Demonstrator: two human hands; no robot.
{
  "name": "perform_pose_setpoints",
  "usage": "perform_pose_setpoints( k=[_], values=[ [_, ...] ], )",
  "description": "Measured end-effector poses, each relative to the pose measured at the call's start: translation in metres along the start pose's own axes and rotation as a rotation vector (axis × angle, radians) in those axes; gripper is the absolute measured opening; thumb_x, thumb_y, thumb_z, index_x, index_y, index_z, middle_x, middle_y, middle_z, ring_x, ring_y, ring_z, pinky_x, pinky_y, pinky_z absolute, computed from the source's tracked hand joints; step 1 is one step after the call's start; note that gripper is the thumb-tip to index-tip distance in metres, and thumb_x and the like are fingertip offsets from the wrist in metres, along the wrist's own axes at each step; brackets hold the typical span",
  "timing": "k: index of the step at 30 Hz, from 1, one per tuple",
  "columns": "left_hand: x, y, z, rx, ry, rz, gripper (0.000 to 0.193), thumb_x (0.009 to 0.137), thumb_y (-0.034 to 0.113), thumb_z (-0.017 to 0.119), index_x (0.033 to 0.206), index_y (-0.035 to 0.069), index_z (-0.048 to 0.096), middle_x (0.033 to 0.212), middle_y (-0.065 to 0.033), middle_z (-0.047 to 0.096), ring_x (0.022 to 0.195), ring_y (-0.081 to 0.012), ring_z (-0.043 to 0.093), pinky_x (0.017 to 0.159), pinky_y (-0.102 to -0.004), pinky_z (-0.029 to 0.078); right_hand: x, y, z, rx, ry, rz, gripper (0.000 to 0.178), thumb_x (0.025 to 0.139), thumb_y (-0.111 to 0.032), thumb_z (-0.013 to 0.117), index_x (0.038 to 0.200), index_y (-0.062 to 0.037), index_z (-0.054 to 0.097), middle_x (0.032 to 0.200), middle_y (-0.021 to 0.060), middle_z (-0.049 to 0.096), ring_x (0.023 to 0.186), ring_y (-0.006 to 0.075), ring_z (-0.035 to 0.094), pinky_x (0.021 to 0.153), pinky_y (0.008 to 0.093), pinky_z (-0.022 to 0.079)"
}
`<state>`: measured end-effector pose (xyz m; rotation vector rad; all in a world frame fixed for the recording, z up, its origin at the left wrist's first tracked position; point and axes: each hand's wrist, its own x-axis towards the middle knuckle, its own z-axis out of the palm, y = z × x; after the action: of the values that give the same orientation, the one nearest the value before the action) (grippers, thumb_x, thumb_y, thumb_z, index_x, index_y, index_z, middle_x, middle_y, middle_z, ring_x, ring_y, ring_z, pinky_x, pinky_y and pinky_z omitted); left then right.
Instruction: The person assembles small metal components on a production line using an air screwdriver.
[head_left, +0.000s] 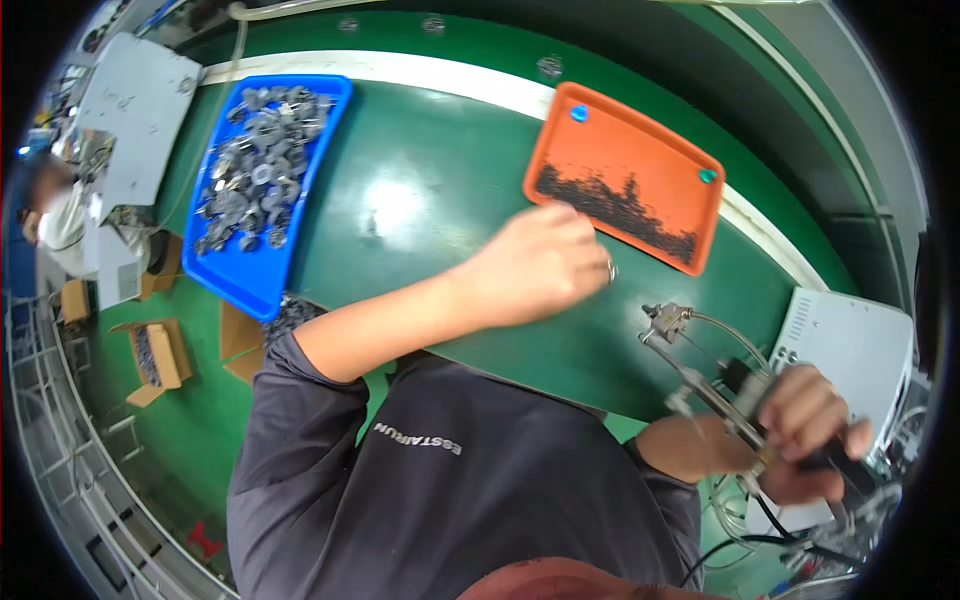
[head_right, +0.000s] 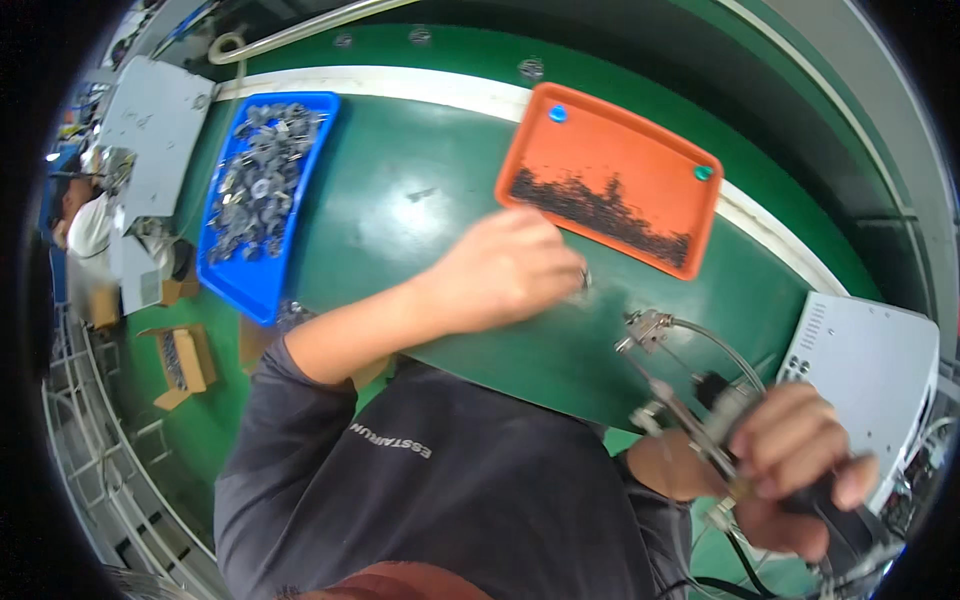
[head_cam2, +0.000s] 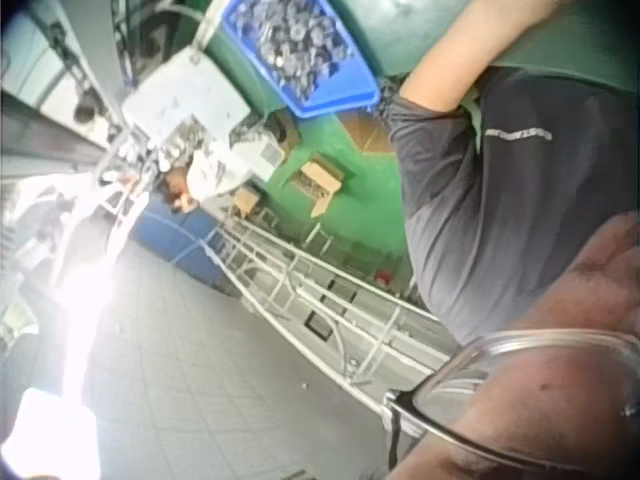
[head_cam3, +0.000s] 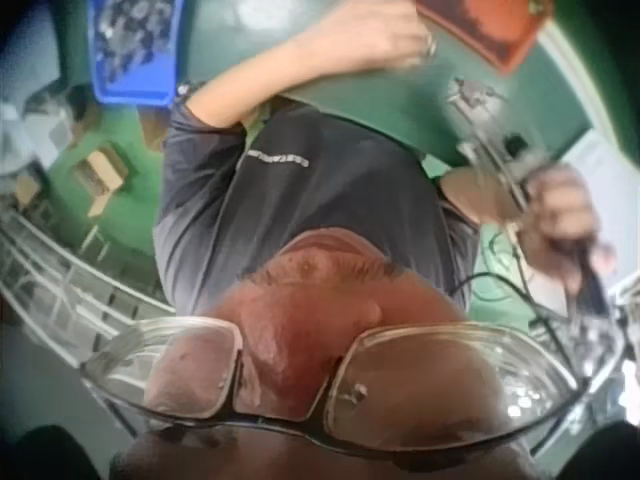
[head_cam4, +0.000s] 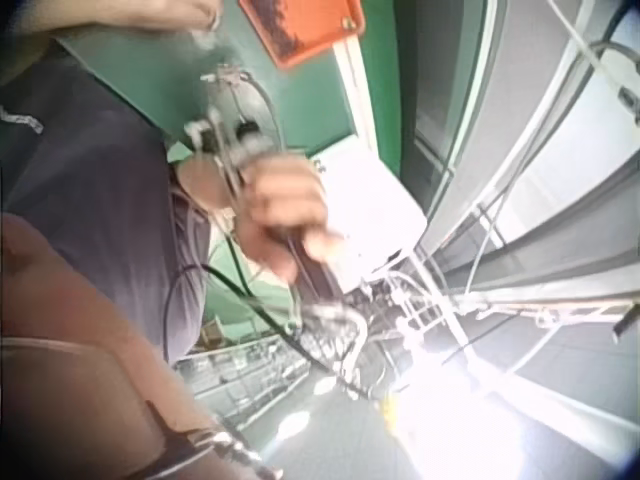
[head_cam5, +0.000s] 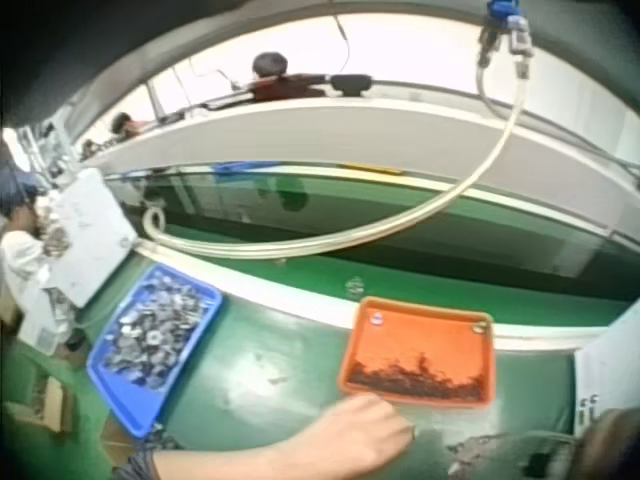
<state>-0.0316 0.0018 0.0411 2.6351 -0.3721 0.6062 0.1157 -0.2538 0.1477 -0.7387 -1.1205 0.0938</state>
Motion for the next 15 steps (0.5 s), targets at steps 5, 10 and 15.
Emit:
perform_pose_setpoints(
  k=[5, 10, 15],
  values=[
    [-0.068, -0.084, -0.117, 0.569, 0.417, -0.421, 0.014, 0.075, 0.008, 0.081, 0.089, 0.007, 0.076, 0.095, -0.0100, 0.077, 0.088, -0.0291, 0.071, 0.079, -0.0403, 0.052, 0.000, 0.008, -0.006, -0.139, 0.039, 0.010, 0.048, 0.097, -0.047, 0.070, 0.124, -0.0132, 0.050, 0.067, -0.0029, 0.055, 0.053, 0.0120, 0.055, 0.049, 0.0244, 0.047],
    [-0.145, -0.127, -0.166, 0.858, 0.282, -0.845, 0.017, 0.082, 0.021, 0.082, 0.094, 0.009, 0.080, 0.115, -0.0102, 0.074, 0.109, -0.0313, 0.067, 0.097, -0.0417, 0.051, 0.008, 0.011, -0.003, -0.141, -0.061, 0.005, 0.041, 0.099, -0.042, 0.069, 0.118, -0.0133, 0.048, 0.068, -0.0019, 0.054, 0.051, 0.0135, 0.055, 0.046, 0.0260, 0.046],
    [0.003, -0.135, -0.106, 0.260, 0.208, -0.330, 0.027, 0.089, 0.010, 0.074, 0.116, 0.008, 0.074, 0.123, -0.0121, 0.070, 0.119, -0.0317, 0.064, 0.105, -0.0414, 0.049, 0.004, 0.009, -0.007, -0.148, -0.042, 0.016, 0.040, 0.100, -0.040, 0.069, 0.116, -0.0110, 0.047, 0.068, -0.0012, 0.054, 0.050, 0.0142, 0.055, 0.045, 0.0278, 0.048]
  ],
)
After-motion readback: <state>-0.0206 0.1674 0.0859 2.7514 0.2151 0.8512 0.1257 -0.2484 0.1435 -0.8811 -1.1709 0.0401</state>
